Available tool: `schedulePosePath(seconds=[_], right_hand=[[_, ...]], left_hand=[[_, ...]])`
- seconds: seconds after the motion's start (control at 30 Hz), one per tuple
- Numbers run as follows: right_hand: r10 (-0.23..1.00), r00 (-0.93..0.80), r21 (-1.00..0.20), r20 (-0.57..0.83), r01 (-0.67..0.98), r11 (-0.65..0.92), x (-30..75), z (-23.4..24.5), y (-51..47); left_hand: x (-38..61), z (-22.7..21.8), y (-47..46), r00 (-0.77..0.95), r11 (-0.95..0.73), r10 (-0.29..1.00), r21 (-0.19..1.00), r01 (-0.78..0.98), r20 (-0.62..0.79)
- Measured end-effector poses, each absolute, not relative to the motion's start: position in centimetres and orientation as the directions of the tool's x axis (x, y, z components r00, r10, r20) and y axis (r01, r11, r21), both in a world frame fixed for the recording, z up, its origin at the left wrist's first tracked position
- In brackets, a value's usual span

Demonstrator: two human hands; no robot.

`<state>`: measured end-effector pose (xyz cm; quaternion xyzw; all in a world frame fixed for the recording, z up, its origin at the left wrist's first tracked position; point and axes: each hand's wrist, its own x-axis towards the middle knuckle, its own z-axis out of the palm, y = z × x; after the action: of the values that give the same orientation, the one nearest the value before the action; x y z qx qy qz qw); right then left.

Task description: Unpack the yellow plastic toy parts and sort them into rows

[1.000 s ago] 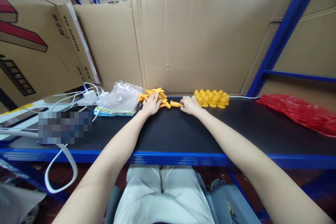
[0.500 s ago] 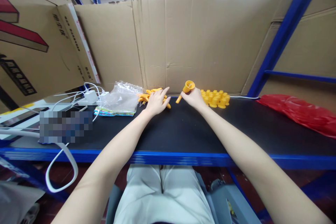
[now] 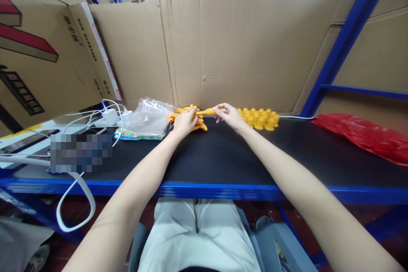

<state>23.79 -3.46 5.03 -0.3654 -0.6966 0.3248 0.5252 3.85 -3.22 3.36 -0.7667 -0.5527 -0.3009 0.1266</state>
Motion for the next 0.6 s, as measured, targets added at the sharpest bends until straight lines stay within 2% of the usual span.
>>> schedulePosePath(seconds=[0.13, 0.23, 0.37, 0.47, 0.53, 0.6], right_hand=[[0.863, -0.196, -0.82, 0.466, 0.27, 0.504, 24.3, 4.3, -2.1], [0.801, -0.28, -0.716, 0.529, 0.359, 0.598, 24.8, 3.8, -1.4], [0.648, -0.41, -0.39, 0.642, 0.553, 0.736, 25.6, 4.3, -2.1], [0.561, -0.507, -0.114, 0.654, 0.667, 0.736, 26.2, 5.1, -3.3], [0.543, -0.536, 0.007, 0.646, 0.716, 0.698, 26.3, 5.4, -3.9], [0.548, -0.54, 0.067, 0.639, 0.749, 0.659, 26.1, 5.5, -4.1]], left_hand=[[3.4, 3.3, -3.0, 0.19, -0.322, 0.786, 0.127, 0.938, 0.589], [3.3, 3.4, -3.0, 0.191, -0.303, 0.8, 0.107, 0.947, 0.569], [3.3, 3.4, -3.1, 0.203, -0.304, 0.808, 0.096, 0.948, 0.553], [3.3, 3.5, -3.1, 0.208, -0.309, 0.813, 0.099, 0.946, 0.544], [3.3, 3.5, -3.1, 0.21, -0.31, 0.819, 0.103, 0.945, 0.534], [3.4, 3.5, -3.2, 0.227, -0.325, 0.82, 0.101, 0.94, 0.526]])
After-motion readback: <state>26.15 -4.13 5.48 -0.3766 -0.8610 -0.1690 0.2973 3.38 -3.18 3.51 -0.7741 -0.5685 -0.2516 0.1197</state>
